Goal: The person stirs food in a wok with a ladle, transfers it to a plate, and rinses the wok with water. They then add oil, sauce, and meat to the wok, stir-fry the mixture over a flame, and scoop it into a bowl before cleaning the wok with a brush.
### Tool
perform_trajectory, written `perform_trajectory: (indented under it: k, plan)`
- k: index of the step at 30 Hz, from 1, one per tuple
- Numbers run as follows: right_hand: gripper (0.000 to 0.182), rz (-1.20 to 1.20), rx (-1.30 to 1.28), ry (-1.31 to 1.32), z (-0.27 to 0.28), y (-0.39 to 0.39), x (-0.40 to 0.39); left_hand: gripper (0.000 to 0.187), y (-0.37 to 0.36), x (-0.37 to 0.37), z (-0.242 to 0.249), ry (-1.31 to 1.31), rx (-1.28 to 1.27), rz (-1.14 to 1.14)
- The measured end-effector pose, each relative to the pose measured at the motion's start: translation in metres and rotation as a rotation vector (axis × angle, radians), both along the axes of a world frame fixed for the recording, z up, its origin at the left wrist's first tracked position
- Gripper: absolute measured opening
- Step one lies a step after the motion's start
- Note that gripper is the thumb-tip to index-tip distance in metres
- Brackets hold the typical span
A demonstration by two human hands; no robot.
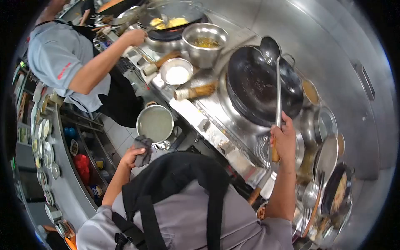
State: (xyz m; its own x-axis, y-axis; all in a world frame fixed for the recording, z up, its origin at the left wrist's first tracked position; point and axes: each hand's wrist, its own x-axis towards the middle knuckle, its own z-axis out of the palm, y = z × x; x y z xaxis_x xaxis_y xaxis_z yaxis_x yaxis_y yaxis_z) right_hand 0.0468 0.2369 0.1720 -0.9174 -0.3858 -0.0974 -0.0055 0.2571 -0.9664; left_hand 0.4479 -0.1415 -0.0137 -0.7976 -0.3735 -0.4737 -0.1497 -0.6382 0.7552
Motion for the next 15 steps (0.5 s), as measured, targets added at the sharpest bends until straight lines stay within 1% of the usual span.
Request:
perform_trajectory:
  k: [1, 3, 4, 6, 7, 9, 10, 11, 13, 14, 15]
  plan:
    - [0.056, -0.066, 0.164, 0.019, -0.002, 0.021, 0.009, 0.065, 0.002, 0.022, -0.021, -0.039, 0.059, 0.053]
    - [0.056, -0.124, 0.372, 0.061, -0.026, 0.062, 0.024, 0.059, 0.020, 0.055, -0.047, -0.081, 0.223, 0.275]
    - [0.056, -0.134, 0.376, 0.065, -0.026, 0.075, 0.041, 0.059, 0.025, 0.066, -0.054, -0.076, 0.227, 0.264]
    - [0.057, -0.119, 0.179, -0.136, -0.026, 0.082, 0.066, 0.054, 0.033, 0.078, -0.058, -0.075, 0.336, 0.339]
    - [0.057, -0.107, 0.184, -0.140, -0.024, 0.080, 0.058, 0.054, 0.037, 0.082, -0.064, -0.079, 0.340, 0.351]
    - [0.060, -0.141, -0.171, -0.446, -0.022, 0.075, 0.027, 0.051, 0.033, 0.078, -0.060, -0.010, 0.373, 0.293]
    - [0.059, -0.101, -0.331, -0.497, -0.041, 0.074, 0.000, 0.050, 0.030, 0.077, -0.065, -0.017, 0.414, 0.279]
    - [0.059, -0.092, -0.318, -0.508, -0.047, 0.056, -0.004, 0.050, 0.028, 0.069, -0.054, 0.037, 0.396, 0.229]
    - [0.061, -0.114, 0.149, -0.094, -0.057, 0.015, 0.003, 0.052, 0.025, 0.056, -0.030, 0.095, 0.328, 0.200]
    - [0.061, -0.111, 0.217, -0.001, -0.083, 0.018, 0.007, 0.052, 0.025, 0.051, -0.014, 0.098, 0.325, 0.222]
    - [0.061, -0.085, 0.213, 0.000, -0.078, 0.028, 0.013, 0.049, 0.026, 0.048, 0.000, 0.130, 0.262, 0.231]
